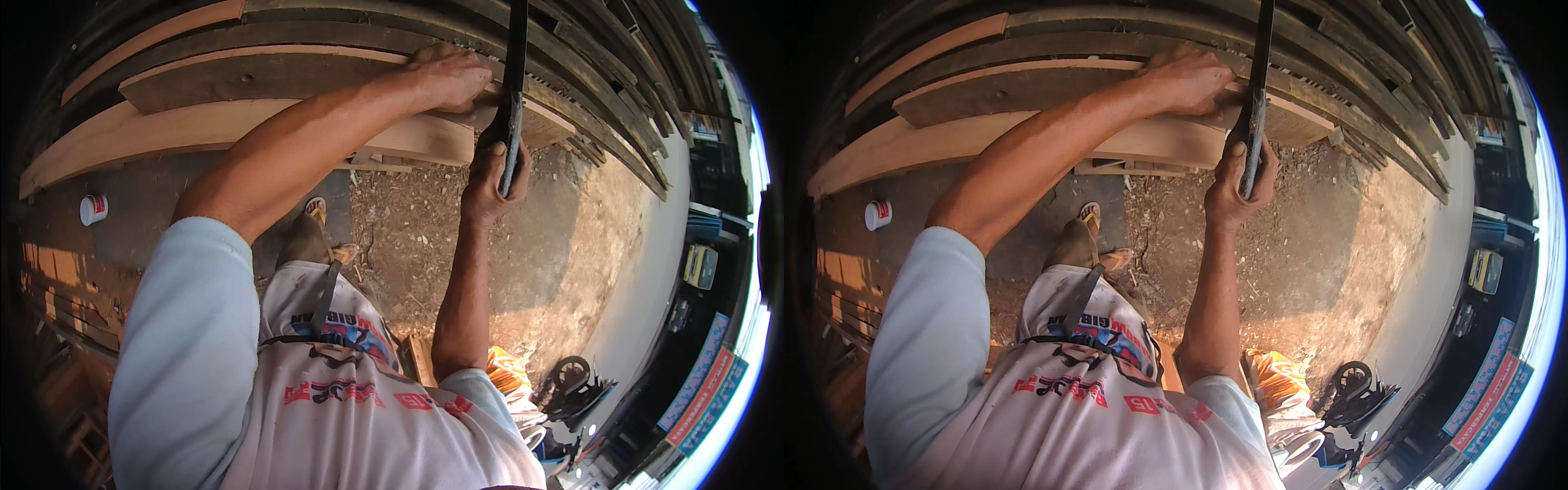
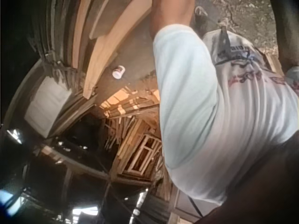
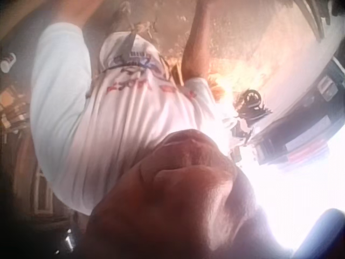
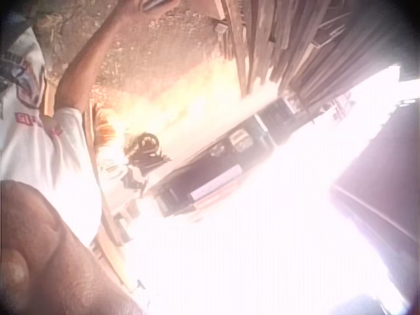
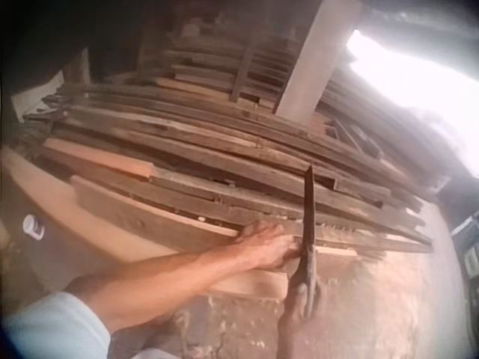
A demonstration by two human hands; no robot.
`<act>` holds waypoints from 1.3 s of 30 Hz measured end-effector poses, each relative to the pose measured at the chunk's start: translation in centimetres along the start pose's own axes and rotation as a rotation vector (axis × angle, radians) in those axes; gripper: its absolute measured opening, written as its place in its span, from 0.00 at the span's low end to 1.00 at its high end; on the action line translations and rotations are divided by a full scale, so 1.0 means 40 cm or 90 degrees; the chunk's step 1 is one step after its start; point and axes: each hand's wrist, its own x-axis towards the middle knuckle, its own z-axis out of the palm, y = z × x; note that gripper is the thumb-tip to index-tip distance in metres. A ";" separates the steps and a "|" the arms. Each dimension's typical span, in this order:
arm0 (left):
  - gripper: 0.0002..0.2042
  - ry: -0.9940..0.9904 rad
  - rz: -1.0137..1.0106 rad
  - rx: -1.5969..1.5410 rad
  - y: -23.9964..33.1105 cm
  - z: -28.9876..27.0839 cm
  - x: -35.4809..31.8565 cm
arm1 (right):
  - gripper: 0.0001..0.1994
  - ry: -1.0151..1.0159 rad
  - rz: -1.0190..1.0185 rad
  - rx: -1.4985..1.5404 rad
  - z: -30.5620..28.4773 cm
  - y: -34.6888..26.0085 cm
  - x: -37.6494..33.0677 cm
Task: The person uses a hand saw to cut a long wooden plank into smaller pieces on a workbench. They repeatedly position the plank, saw through it, and separate the cut sections.
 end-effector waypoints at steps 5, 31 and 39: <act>0.22 0.008 -0.047 -0.053 0.019 -0.028 -0.013 | 0.20 -0.004 0.042 0.029 -0.011 -0.040 0.001; 0.35 -0.047 -0.058 0.069 -0.029 0.011 0.029 | 0.25 0.086 0.049 0.159 -0.386 -0.297 -0.330; 0.41 -0.079 -0.110 0.104 0.019 -0.013 0.022 | 0.23 0.024 0.141 0.047 -0.328 -0.263 -0.299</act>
